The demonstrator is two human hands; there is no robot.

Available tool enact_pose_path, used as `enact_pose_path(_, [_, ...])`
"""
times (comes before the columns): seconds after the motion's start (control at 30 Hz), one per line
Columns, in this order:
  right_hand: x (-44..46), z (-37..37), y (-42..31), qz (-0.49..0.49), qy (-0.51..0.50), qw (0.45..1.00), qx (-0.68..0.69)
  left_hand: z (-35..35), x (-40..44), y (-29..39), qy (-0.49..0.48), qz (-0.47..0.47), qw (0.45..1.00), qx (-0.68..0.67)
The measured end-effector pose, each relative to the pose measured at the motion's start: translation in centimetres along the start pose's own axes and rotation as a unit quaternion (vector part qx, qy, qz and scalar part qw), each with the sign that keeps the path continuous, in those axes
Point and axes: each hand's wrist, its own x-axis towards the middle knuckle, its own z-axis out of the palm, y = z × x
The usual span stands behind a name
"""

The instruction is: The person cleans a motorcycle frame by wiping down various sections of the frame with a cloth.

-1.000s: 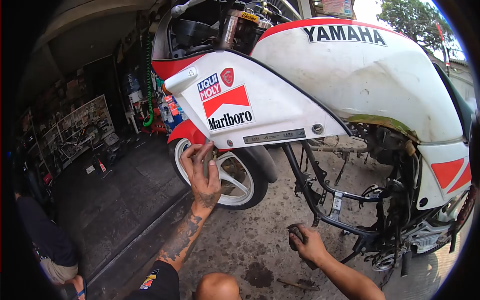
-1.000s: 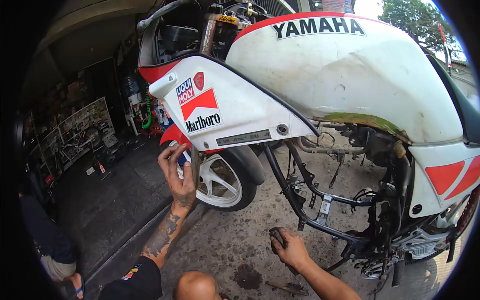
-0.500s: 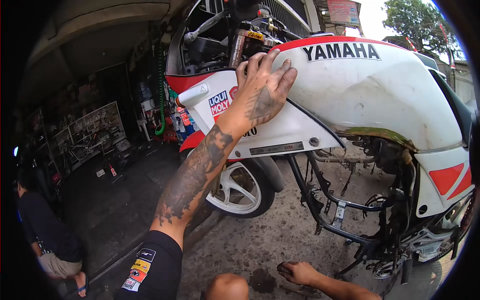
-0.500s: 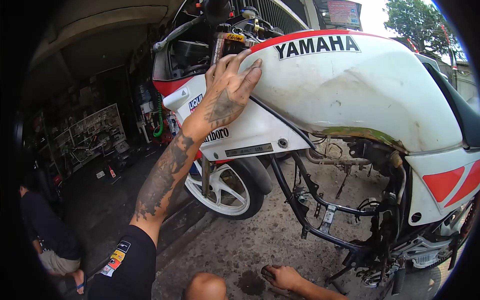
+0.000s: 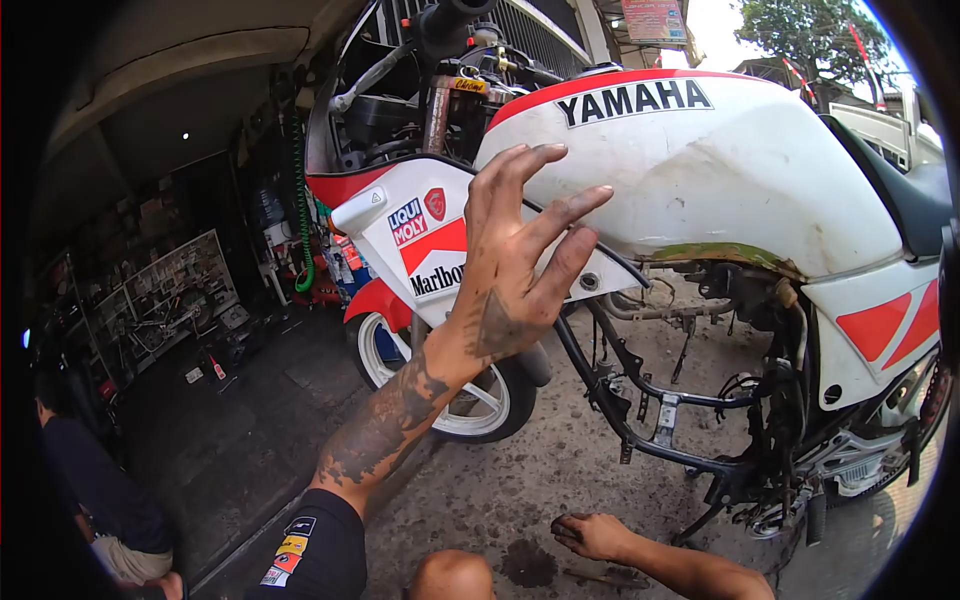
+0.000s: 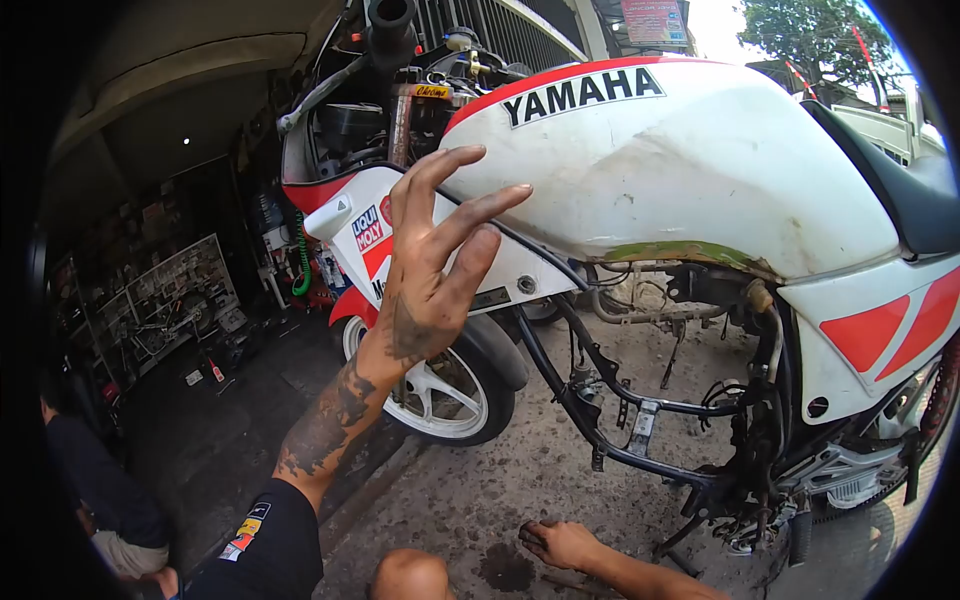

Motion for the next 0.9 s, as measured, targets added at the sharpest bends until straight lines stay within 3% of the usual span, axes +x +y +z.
enact_pose_path(0.1, [-0.2, -0.4, -0.5, 0.046, 0.035, 0.998, 0.036, -1.5, -4.4, 5.0, -0.047, 0.043, 0.977, -0.204])
enact_pose_path(0.17, [-0.5, -2.1, -1.6, 0.111, 0.061, 0.989, 0.076, -0.6, -7.8, 6.9, -0.088, 0.098, 0.971, -0.198])
enact_pose_path(0.2, [-0.5, -2.9, -2.1, 0.14, 0.075, 0.984, 0.079, 0.4, -10.0, 7.2, -0.104, 0.06, 0.972, -0.204])
enact_pose_path(0.23, [0.0, -2.0, -1.0, 0.096, 0.154, 0.976, 0.119, 1.4, -12.0, 7.2, -0.134, 0.006, 0.966, -0.222])
enact_pose_path(0.27, [0.7, -0.9, 0.2, 0.006, 0.304, 0.949, 0.088, 2.6, -15.0, 6.9, -0.136, -0.149, 0.941, -0.273])
enact_pose_path(0.3, [1.1, -1.7, -0.3, 0.012, 0.337, 0.932, 0.135, 4.1, -18.0, 6.3, -0.145, -0.304, 0.892, -0.303])
enact_pose_path(0.37, [1.3, -4.7, -1.7, -0.001, 0.424, 0.891, 0.163, 7.2, -23.3, 5.3, -0.092, -0.512, 0.742, -0.422])
enact_pose_path(0.4, [1.4, -6.2, -2.4, -0.018, 0.48, 0.866, 0.141, 8.0, -23.9, 6.5, -0.104, -0.562, 0.683, -0.455])
enact_pose_path(0.43, [1.4, -7.3, -3.1, -0.011, 0.482, 0.865, 0.139, 9.2, -24.4, 6.6, -0.108, -0.561, 0.68, -0.46])
enact_pose_path(0.5, [1.6, -8.5, -4.1, -0.06, 0.551, 0.833, 0.0, 10.5, -24.4, 7.6, -0.174, -0.57, 0.347, -0.724])
enact_pose_path(0.53, [2.0, -8.4, -3.9, -0.059, 0.547, 0.835, -0.002, 10.9, -24.6, 9.3, -0.099, -0.604, 0.328, -0.719])
enact_pose_path(0.57, [2.4, -8.4, -3.4, -0.071, 0.538, 0.837, -0.07, 11.2, -25.1, 9.2, -0.095, -0.605, 0.325, -0.72])
enact_pose_path(0.63, [2.5, -7.8, -2.6, -0.08, 0.523, 0.838, -0.136, 11.9, -26.2, 8.6, -0.214, -0.517, 0.333, -0.759])
enact_pose_path(0.7, [2.2, -8.3, -1.6, -0.046, 0.347, 0.936, -0.034, 11.8, -26.0, 9.1, -0.197, -0.544, 0.31, -0.754])
enact_pose_path(0.73, [2.7, -7.9, -0.8, -0.105, 0.409, 0.905, -0.054, 11.9, -26.2, 9.2, -0.193, -0.545, 0.318, -0.752])
enact_pose_path(0.9, [3.9, -9.1, -0.3, -0.097, 0.36, 0.927, -0.042, 13.0, -27.8, 9.0, -0.116, -0.585, 0.3, -0.745])
